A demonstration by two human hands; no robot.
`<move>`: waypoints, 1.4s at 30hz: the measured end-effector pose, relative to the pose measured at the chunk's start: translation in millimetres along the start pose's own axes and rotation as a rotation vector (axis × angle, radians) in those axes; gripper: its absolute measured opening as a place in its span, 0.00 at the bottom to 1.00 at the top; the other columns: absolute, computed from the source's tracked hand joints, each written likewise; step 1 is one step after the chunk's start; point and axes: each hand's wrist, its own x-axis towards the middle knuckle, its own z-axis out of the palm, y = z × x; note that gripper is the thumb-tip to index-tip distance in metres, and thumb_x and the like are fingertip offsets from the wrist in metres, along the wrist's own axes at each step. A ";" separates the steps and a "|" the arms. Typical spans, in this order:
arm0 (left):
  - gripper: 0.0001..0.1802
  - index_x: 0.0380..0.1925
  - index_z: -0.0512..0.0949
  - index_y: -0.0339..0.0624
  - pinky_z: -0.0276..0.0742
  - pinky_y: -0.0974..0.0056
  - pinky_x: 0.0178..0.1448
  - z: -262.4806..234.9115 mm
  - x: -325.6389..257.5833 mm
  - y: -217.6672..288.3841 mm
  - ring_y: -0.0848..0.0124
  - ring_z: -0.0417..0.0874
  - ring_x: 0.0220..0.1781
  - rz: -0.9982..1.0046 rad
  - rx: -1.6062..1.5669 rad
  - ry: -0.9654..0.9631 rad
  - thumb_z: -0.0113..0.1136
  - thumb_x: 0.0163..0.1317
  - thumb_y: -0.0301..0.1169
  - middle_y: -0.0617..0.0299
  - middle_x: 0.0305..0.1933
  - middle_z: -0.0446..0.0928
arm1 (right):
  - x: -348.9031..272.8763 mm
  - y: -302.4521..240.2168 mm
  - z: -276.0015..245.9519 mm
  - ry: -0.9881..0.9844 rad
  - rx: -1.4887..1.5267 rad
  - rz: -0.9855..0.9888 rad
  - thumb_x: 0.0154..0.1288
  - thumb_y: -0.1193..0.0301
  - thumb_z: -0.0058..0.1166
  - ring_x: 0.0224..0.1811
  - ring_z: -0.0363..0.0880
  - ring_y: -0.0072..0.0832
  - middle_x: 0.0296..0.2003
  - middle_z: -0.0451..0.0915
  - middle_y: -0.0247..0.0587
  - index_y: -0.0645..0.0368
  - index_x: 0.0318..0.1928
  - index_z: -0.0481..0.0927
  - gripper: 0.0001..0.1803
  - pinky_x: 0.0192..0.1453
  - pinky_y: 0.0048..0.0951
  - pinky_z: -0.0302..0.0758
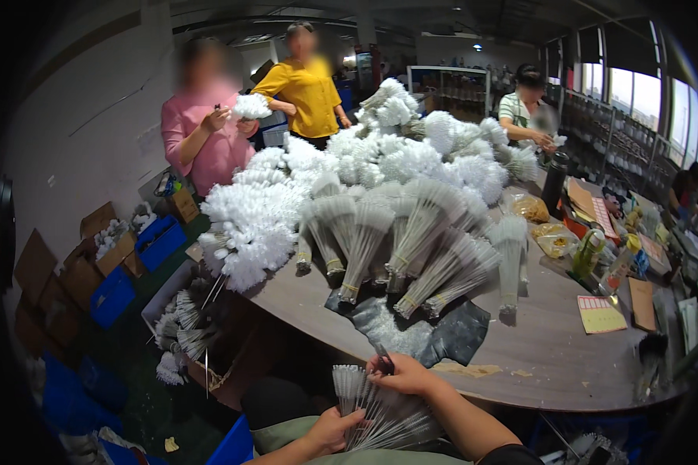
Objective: Sorting and preparing bundles of small cleaning brushes using small metal snips.
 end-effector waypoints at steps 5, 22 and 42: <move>0.09 0.40 0.74 0.34 0.81 0.61 0.42 -2.6 2.2 -4.2 0.68 0.82 0.35 0.069 -0.025 0.052 0.58 0.61 0.25 0.57 0.34 0.78 | 6.5 7.8 0.8 -0.054 -0.064 -0.039 0.58 0.76 0.54 0.34 0.69 0.13 0.30 0.73 0.25 0.61 0.38 0.74 0.07 0.42 0.19 0.69; 0.09 0.40 0.74 0.33 0.80 0.64 0.42 2.7 -4.1 1.0 0.69 0.82 0.35 0.059 -0.013 0.044 0.57 0.61 0.24 0.58 0.34 0.78 | 2.0 9.9 3.7 0.055 -0.043 0.038 0.57 0.71 0.59 0.32 0.71 0.15 0.28 0.75 0.27 0.58 0.35 0.77 0.07 0.40 0.22 0.71; 0.09 0.42 0.73 0.36 0.81 0.59 0.48 -5.3 -0.7 -3.4 0.66 0.81 0.41 0.025 0.013 0.073 0.55 0.63 0.25 0.57 0.40 0.77 | -2.6 -1.9 8.7 0.151 -0.259 0.027 0.57 0.69 0.60 0.34 0.79 0.26 0.31 0.81 0.37 0.56 0.38 0.77 0.10 0.42 0.27 0.74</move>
